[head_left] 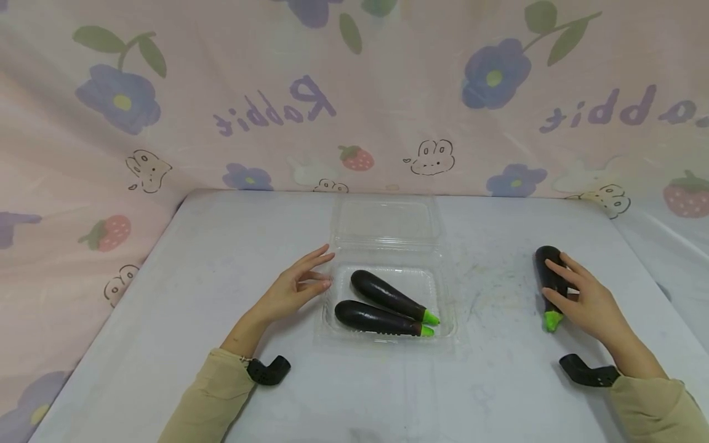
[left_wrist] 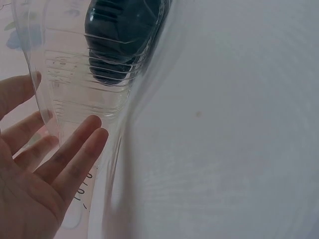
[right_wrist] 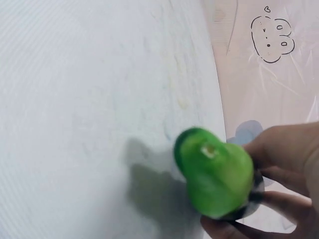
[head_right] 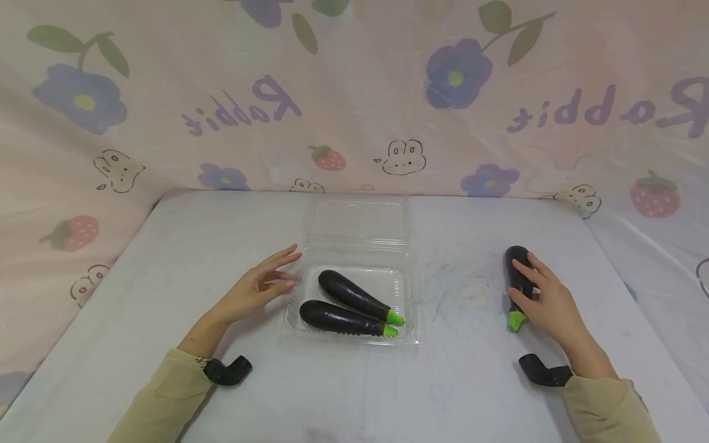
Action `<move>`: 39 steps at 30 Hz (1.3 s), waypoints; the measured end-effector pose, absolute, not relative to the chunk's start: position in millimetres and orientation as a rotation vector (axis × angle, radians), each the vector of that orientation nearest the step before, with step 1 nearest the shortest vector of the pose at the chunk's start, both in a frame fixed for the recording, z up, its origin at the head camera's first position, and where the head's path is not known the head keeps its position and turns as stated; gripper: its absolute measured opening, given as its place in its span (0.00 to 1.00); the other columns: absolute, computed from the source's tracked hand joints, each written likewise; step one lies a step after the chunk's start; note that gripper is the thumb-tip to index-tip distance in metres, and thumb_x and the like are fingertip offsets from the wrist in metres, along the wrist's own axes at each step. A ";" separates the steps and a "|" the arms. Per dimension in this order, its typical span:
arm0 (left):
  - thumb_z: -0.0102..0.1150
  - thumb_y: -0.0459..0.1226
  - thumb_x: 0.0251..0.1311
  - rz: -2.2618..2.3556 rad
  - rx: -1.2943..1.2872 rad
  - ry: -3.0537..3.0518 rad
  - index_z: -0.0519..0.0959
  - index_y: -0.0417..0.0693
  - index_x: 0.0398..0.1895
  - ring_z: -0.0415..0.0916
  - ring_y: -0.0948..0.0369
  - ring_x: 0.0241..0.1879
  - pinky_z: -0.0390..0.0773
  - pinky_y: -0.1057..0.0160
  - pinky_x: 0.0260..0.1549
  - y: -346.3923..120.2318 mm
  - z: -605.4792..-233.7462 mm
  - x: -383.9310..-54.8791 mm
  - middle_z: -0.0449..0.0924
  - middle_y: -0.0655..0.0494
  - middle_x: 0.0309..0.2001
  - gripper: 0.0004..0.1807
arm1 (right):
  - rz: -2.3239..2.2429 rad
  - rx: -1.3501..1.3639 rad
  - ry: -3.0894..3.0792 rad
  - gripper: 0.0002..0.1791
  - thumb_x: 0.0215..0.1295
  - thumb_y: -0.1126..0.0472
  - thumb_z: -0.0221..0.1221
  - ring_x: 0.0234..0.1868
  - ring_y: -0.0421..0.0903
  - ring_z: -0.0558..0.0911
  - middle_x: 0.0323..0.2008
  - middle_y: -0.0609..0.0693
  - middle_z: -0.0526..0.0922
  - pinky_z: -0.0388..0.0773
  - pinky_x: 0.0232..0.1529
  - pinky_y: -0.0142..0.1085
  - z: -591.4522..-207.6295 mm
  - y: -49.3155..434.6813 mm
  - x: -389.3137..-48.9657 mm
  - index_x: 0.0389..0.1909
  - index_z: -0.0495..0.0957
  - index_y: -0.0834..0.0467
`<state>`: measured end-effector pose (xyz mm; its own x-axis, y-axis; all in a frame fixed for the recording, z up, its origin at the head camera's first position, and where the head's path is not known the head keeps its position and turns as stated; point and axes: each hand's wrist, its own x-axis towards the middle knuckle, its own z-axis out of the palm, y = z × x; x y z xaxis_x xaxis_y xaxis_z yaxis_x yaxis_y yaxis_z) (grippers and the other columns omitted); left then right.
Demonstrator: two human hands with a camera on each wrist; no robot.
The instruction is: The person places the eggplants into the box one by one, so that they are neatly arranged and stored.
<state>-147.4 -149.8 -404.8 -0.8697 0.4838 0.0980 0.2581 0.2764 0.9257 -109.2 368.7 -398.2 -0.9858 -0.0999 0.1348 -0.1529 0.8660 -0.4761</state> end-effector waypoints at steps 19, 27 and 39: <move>0.58 0.36 0.65 1.635 0.690 2.344 0.64 0.44 0.70 0.75 0.49 0.57 0.78 0.62 0.54 -150.0 -405.7 -147.6 0.49 0.53 0.76 0.30 | 0.916 0.364 -2.856 0.31 0.66 0.64 0.59 0.71 0.53 0.57 0.73 0.65 0.52 0.59 0.42 0.04 -392.6 355.0 -108.5 0.69 0.62 0.63; 0.59 0.35 0.64 1.642 0.695 2.342 0.64 0.43 0.69 0.75 0.49 0.57 0.78 0.61 0.54 -149.2 -405.1 -147.4 0.50 0.51 0.76 0.30 | 0.923 0.492 -2.823 0.31 0.63 0.65 0.61 0.63 0.17 0.53 0.73 0.62 0.54 0.61 0.43 0.06 -386.5 339.3 -111.5 0.68 0.65 0.61; 0.58 0.35 0.65 1.648 0.698 2.337 0.64 0.43 0.70 0.75 0.48 0.57 0.78 0.60 0.54 -149.6 -406.6 -148.6 0.51 0.51 0.75 0.30 | 0.949 0.634 -2.760 0.32 0.61 0.67 0.63 0.63 0.16 0.54 0.74 0.49 0.54 0.64 0.45 0.09 -375.3 311.9 -116.4 0.67 0.67 0.59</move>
<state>-148.6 -149.6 -406.6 -0.8690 0.4831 0.1070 0.2629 0.2675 0.9270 -116.4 311.9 -375.3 -0.8984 -0.3407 0.2771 -0.4390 0.7099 -0.5508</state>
